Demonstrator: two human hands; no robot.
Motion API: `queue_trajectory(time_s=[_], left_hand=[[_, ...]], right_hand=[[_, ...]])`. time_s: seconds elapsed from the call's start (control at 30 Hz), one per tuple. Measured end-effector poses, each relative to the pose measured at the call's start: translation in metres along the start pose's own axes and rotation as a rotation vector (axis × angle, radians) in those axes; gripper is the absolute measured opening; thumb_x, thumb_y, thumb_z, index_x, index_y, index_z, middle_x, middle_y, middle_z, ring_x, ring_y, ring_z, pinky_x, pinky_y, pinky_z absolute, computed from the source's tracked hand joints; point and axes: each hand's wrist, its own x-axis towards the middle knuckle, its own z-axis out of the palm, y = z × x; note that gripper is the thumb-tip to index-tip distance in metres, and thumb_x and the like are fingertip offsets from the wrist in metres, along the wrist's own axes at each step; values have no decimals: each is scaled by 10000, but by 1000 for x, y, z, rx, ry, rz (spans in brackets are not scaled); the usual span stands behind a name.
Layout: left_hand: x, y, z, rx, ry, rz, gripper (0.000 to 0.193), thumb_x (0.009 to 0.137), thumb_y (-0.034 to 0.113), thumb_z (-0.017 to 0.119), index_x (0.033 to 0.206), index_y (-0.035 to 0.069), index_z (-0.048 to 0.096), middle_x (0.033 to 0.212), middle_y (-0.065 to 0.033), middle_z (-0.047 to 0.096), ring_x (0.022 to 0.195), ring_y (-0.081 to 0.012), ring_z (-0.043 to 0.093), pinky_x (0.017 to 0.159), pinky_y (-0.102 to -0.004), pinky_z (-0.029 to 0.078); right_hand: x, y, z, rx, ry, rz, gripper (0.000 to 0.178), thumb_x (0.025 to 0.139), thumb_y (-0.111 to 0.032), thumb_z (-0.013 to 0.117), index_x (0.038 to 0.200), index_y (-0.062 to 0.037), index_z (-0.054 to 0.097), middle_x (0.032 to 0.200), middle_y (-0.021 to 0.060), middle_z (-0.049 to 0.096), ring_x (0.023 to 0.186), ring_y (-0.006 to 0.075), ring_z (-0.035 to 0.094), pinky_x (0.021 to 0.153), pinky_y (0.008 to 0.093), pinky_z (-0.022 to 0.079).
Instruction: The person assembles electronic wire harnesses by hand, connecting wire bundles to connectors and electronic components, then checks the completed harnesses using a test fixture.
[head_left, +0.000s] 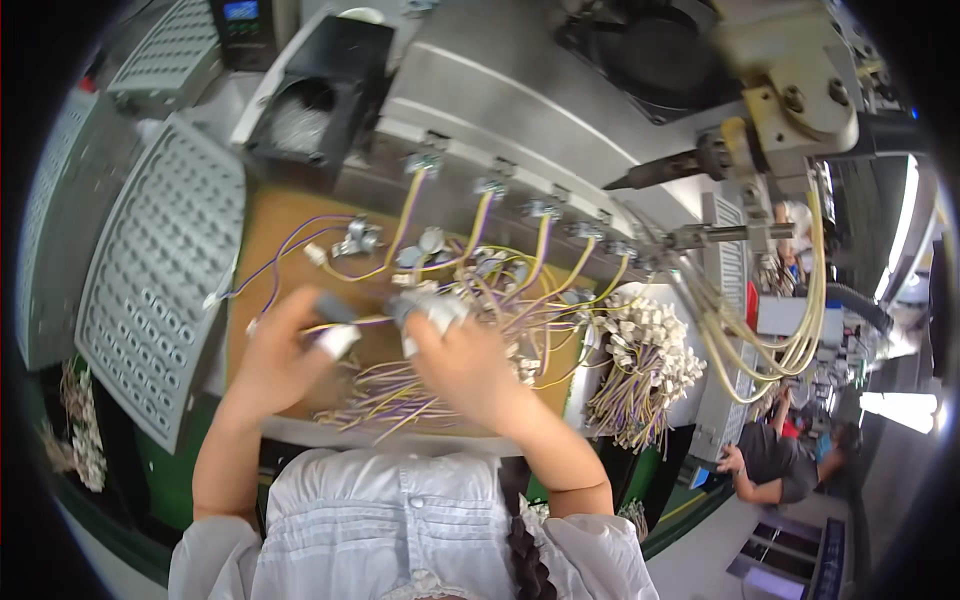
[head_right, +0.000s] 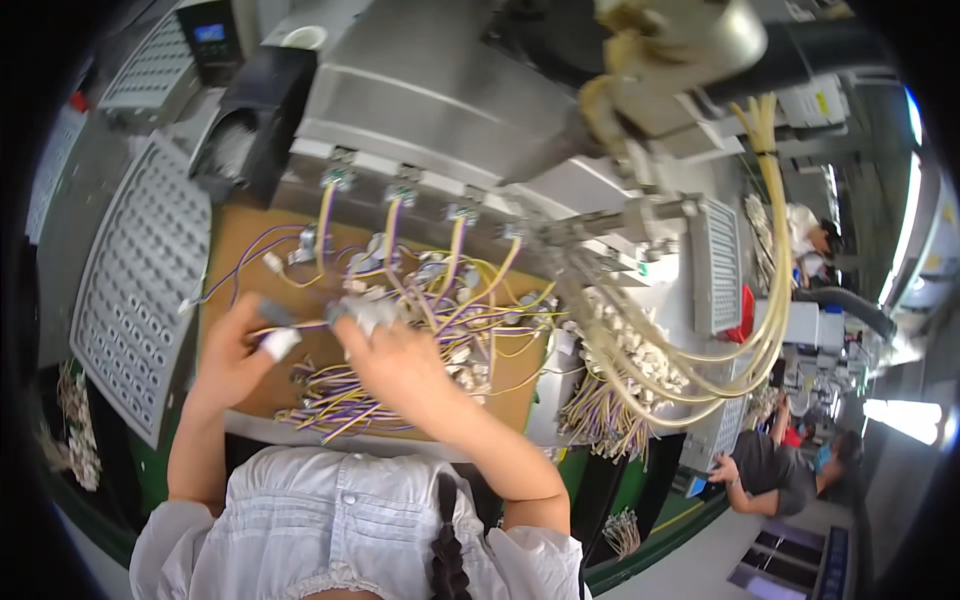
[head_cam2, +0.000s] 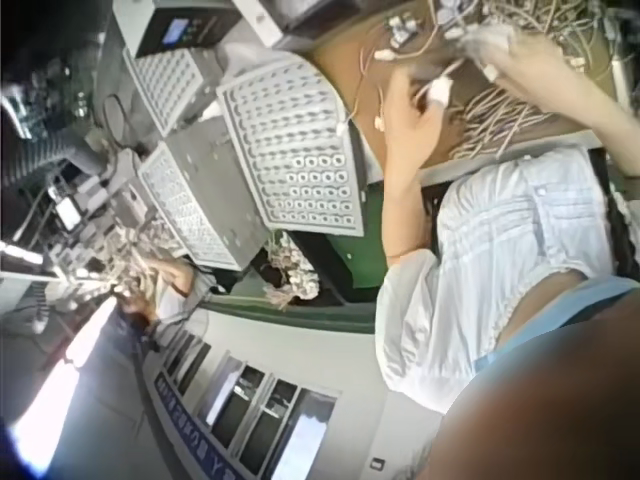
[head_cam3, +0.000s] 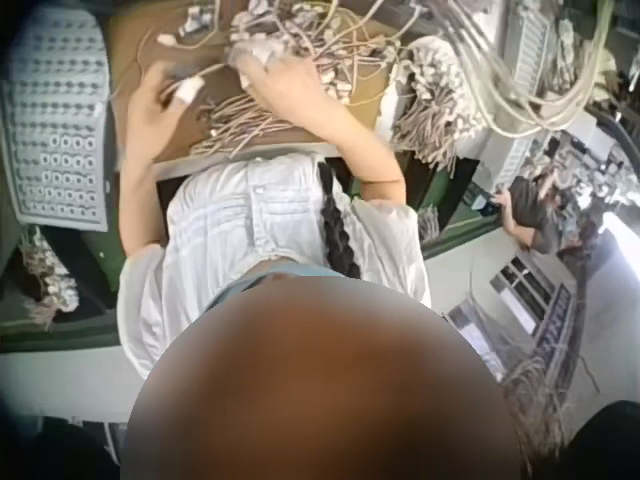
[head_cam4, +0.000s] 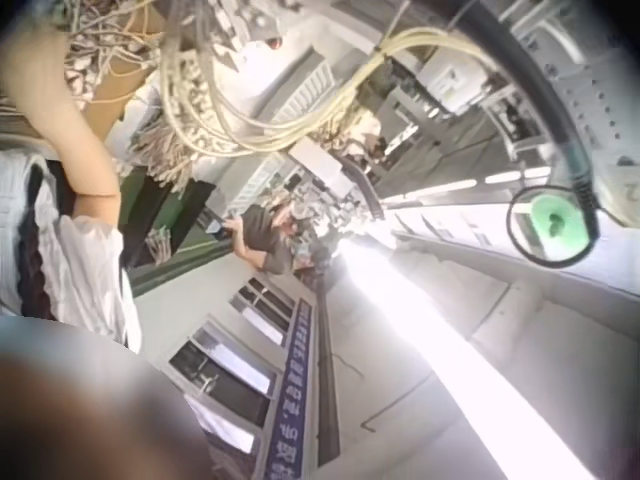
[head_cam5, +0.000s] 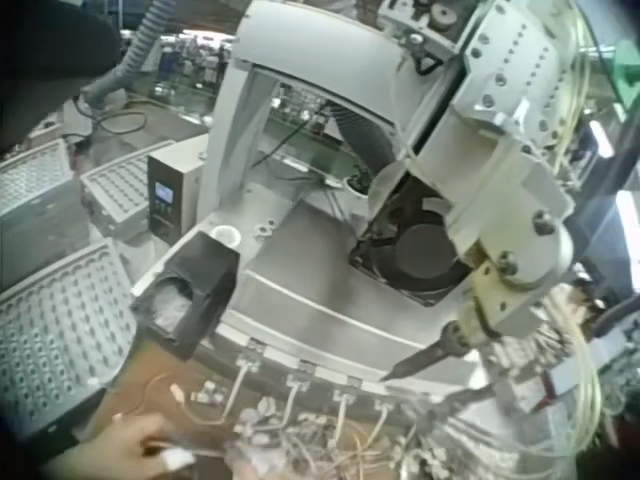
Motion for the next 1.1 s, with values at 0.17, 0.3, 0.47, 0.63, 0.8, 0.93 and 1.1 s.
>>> queue_trajectory(time_s=[0.17, 0.3, 0.47, 0.63, 0.8, 0.93, 1.1], left_hand=[[-19, 5, -27, 290, 408, 82, 133, 773, -12, 634, 896, -15, 583, 785, -37, 584, 728, -82, 542, 641, -220, 431], [-25, 2, -30, 479, 536, 96, 133, 820, -30, 572, 953, -22, 581, 817, -38, 589, 745, -85, 533, 657, -214, 431], [-32, -2, -32, 309, 489, 136, 213, 891, -25, 462, 1098, -41, 507, 852, -77, 586, 729, -105, 563, 630, -213, 449], [-39, 3, -42, 455, 428, 113, 265, 896, -39, 411, 1129, -34, 538, 908, -66, 607, 677, -96, 520, 633, -214, 431], [-35, 17, -38, 834, 391, 98, 299, 751, -97, 475, 1014, -36, 605, 899, -117, 553, 735, -204, 545, 656, -248, 417], [-28, 23, -32, 784, 422, 184, 366, 675, -113, 467, 1002, -33, 613, 804, -131, 471, 685, -262, 478, 595, -301, 369], [-27, 19, -27, 785, 454, 310, 275, 698, -84, 513, 965, -65, 573, 715, -154, 441, 615, -289, 454, 549, -346, 343]], right_hand=[[-40, 13, -20, 128, 529, -71, 221, 755, -169, 620, 942, -59, 583, 866, 96, 661, 679, 230, 624, 537, 301, 491], [-86, 84, -46, 175, 863, 458, 255, 824, -159, 565, 984, 40, 559, 825, 130, 655, 716, 232, 636, 575, 301, 482], [-109, 194, -33, -42, 957, 779, 285, 851, -79, 539, 1091, 59, 474, 851, 230, 616, 788, 404, 595, 680, 422, 455], [-123, 221, -12, -336, 449, 1024, 397, 802, -71, 545, 1170, 18, 424, 916, 236, 582, 807, 396, 583, 683, 428, 470], [-124, 230, -13, -236, 554, 923, 357, 818, -59, 536, 1159, 16, 459, 910, 176, 569, 758, 292, 547, 642, 371, 451], [-122, 235, -23, -187, 656, 867, 280, 823, -90, 571, 1087, -1, 542, 800, 101, 582, 631, 192, 515, 545, 312, 419], [-112, 163, -31, -67, 960, 714, 195, 810, -100, 620, 978, 0, 626, 698, 36, 607, 513, 98, 502, 469, 258, 413]])
